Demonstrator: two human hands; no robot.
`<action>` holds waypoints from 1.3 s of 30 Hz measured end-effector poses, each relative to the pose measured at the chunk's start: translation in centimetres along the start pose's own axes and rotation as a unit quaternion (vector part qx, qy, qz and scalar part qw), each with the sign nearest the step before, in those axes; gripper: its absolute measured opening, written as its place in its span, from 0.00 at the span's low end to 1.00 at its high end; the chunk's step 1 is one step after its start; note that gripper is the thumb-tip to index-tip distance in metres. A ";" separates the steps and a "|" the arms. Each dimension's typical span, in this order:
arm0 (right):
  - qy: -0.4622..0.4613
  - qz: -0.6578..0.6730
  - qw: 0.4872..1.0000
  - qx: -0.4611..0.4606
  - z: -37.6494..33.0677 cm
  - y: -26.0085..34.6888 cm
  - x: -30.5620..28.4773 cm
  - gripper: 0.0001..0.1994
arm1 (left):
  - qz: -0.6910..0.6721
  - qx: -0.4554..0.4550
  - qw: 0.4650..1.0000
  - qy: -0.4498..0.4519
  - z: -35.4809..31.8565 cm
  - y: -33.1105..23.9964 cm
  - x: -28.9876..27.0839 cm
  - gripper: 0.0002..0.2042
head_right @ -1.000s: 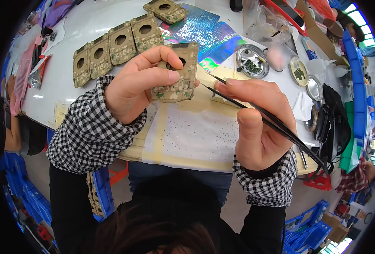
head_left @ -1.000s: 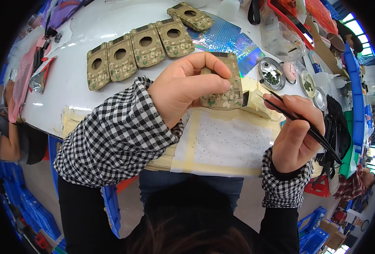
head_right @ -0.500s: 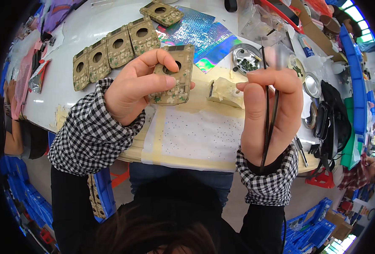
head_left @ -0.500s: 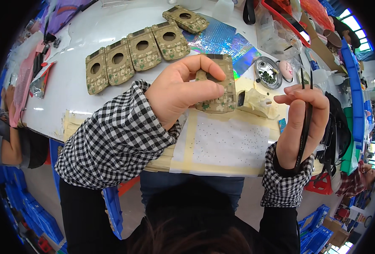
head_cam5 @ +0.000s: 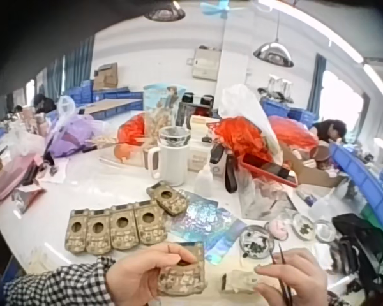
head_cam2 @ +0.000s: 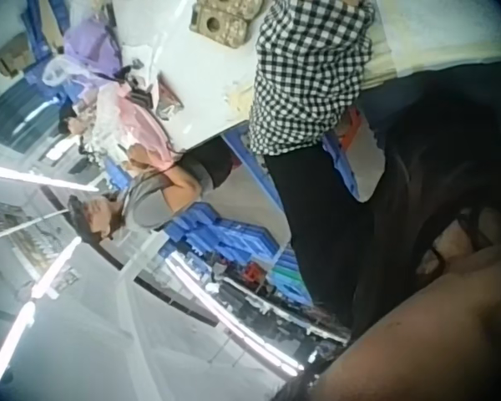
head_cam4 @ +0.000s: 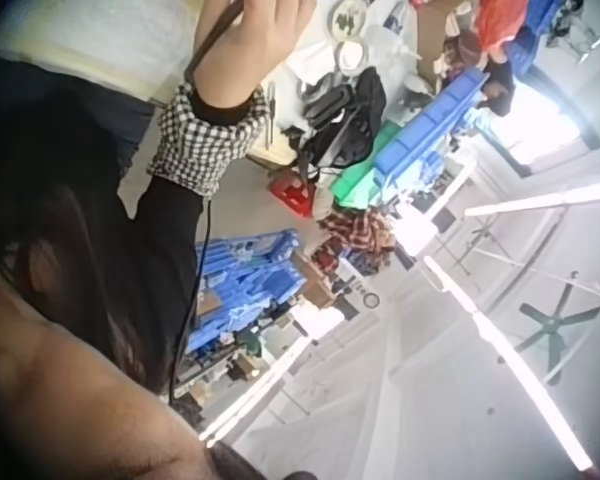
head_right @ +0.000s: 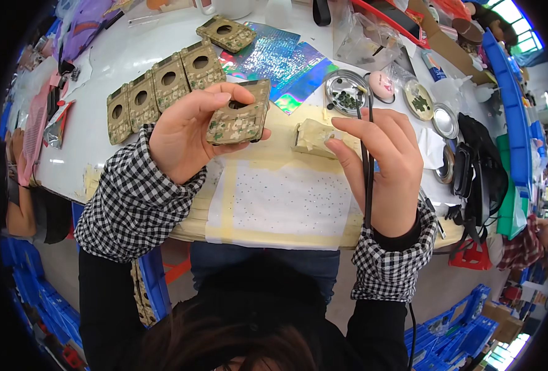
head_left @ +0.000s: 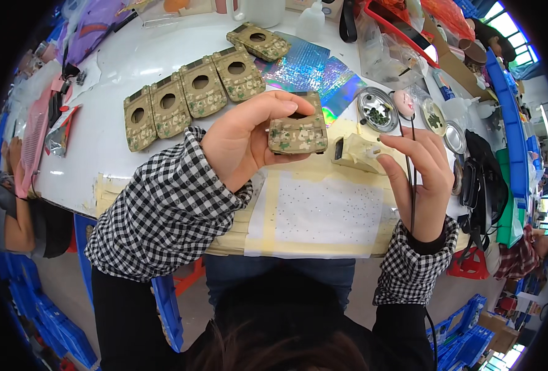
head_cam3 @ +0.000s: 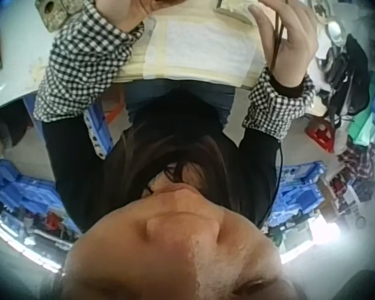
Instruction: Painting and detailing small camouflage-patterned model tank bodies using a fine brush.
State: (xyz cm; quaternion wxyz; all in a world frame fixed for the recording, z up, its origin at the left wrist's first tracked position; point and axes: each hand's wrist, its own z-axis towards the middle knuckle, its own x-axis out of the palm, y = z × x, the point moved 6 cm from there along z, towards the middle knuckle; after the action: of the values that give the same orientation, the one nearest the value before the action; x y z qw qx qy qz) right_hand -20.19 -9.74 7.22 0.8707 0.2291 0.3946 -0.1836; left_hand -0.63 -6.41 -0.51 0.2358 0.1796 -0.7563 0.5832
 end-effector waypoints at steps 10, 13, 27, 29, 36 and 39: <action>-0.011 -0.017 1.000 -0.003 -0.2 0.3 0.8 0.08 | 0.001 -0.020 1.000 -0.002 -0.2 0.3 0.0 0.13; -0.041 -0.005 0.999 0.004 0.1 0.8 -0.4 0.07 | 0.011 -0.026 1.000 0.000 -0.3 0.3 0.3 0.13; -0.064 0.422 0.903 0.055 0.0 2.4 2.7 0.03 | 0.018 -0.048 0.994 0.092 -0.2 1.6 0.9 0.10; -0.067 0.447 0.889 0.071 0.0 2.4 3.1 0.03 | 0.023 -0.048 0.994 0.093 -0.1 1.7 0.9 0.10; -0.047 0.438 0.894 0.081 0.0 2.4 3.3 0.02 | 0.030 -0.049 0.994 0.098 -0.2 1.7 1.1 0.09; -0.045 0.427 0.899 0.080 -0.1 2.4 3.3 0.02 | 0.031 -0.048 0.993 0.100 -0.2 1.8 1.0 0.09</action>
State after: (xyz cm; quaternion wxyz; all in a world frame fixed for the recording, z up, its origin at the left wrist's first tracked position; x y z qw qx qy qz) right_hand -16.94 -8.17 5.23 0.8610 0.4362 0.2029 0.1648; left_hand -2.41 -5.81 -1.31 0.3005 0.0857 -0.7613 0.5681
